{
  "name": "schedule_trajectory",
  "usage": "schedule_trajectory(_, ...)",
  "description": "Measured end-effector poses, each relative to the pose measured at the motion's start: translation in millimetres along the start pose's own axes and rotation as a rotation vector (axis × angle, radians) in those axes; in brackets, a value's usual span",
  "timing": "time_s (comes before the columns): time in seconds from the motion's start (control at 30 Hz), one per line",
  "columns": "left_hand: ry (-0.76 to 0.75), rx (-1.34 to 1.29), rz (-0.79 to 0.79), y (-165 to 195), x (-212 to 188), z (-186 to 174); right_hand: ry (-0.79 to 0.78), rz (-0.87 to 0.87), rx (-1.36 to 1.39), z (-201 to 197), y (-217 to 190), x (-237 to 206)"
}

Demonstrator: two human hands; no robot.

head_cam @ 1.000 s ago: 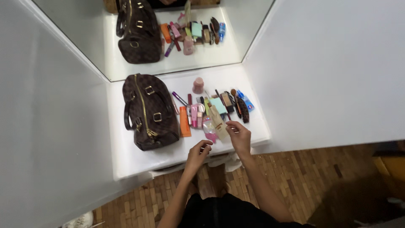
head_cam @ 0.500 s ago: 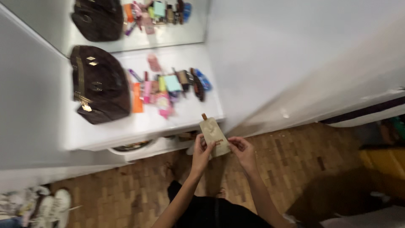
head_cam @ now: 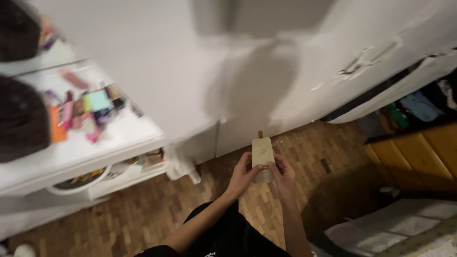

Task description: The person takes cosmetics, bottles, and small toiletry items out of a handbag on a vanity table, then carries them to a plastic drawer unit and places the items one by one into an open drawer, arranging them inside.

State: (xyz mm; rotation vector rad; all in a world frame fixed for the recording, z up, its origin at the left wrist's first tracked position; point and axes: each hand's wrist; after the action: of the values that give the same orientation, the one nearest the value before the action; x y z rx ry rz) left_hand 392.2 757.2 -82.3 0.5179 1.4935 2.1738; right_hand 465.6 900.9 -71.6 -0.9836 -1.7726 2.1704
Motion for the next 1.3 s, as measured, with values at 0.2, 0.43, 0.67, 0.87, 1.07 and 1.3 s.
schedule_trajectory(0.2, -0.060, 0.042, 0.030, -49.5, 106.2, 101.0, 0.053, -0.062, 0.045, -107.1, -37.1, 88.2)
schedule_trajectory(0.43, -0.213, 0.163, -0.018, -92.0, 217.1, 236.0, 0.161, -0.198, 0.102, -250.1, -76.8, 174.2)
schedule_trajectory(0.67, -0.361, 0.234, -0.029, -161.0, 324.2, 383.3, 0.283, -0.182, 0.132, -420.9, -106.8, 266.8)
schedule_trajectory(0.87, -0.288, 0.001, 0.071, -241.8, 417.0, 541.8, 0.301, -0.145, -0.066, -594.2, -170.2, 343.4)
schedule_trajectory(1.07, -0.268, 0.084, 0.051, -281.6, 509.8, 671.1, 0.266, -0.200, -0.191, -738.0, -250.3, 436.5)
schedule_trajectory(1.3, -0.262, -0.059, 0.103, -314.7, 633.1, 780.5, 0.152, -0.255, 0.063, -852.4, -309.3, 584.9)
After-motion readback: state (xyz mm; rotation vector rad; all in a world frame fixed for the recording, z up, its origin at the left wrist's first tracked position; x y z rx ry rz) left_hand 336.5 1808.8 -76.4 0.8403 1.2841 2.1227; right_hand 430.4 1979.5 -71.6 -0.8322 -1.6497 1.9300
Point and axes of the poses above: each hand's wrist, its own x-axis towards the middle knuckle, its own z-axis out of the palm, y = z × x, and after that the axes turned 8 degrees about z, right-handed
